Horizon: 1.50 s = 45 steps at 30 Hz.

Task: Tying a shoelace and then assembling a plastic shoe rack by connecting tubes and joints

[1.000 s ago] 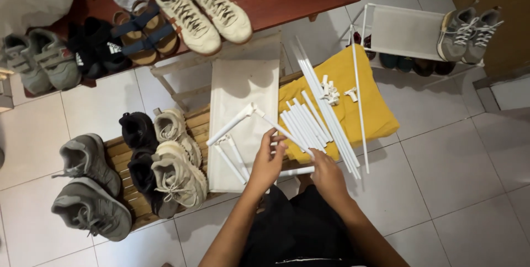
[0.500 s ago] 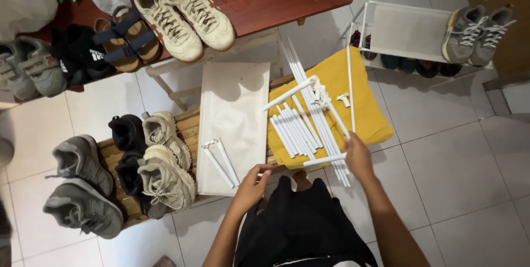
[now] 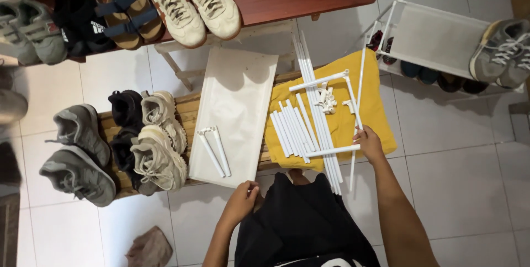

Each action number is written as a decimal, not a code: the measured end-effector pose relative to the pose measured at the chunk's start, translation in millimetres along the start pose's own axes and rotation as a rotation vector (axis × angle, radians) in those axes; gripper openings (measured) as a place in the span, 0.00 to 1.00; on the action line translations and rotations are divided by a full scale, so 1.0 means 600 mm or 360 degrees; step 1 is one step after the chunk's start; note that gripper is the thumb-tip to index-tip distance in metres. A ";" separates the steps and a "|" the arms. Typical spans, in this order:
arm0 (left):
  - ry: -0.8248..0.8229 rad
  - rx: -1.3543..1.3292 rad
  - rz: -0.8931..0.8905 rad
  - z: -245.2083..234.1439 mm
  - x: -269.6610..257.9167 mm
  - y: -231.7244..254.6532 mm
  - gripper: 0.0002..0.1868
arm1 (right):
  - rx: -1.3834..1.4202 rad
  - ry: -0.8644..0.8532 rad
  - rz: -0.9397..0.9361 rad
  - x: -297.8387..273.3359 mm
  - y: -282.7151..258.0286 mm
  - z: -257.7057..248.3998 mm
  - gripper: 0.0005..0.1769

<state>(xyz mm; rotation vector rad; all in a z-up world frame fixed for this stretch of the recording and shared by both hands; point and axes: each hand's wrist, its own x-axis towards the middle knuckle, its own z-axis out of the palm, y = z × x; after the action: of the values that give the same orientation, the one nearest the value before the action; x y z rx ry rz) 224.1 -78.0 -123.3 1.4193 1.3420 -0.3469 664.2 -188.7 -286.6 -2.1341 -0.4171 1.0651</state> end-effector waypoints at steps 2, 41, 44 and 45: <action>0.0015 0.0048 -0.0038 0.012 -0.002 -0.001 0.18 | 0.0129 -0.0055 0.0043 0.006 -0.006 -0.006 0.14; 0.0055 0.0466 0.0005 0.089 0.035 0.032 0.17 | -0.0196 0.0155 0.0190 0.102 -0.001 -0.056 0.18; 0.0079 0.0490 0.0029 0.092 0.043 0.020 0.16 | -0.0660 0.0479 -0.0407 0.146 0.048 -0.048 0.18; 0.0080 0.0486 0.0026 0.093 0.044 0.020 0.16 | -0.0663 0.0475 -0.0409 0.144 0.027 -0.044 0.18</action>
<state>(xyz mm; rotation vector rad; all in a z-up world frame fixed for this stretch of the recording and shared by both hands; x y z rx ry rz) 267.3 -107.1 -158.5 1.6991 1.3582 -0.5256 737.4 -163.7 -336.3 -2.4675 -0.7968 0.5345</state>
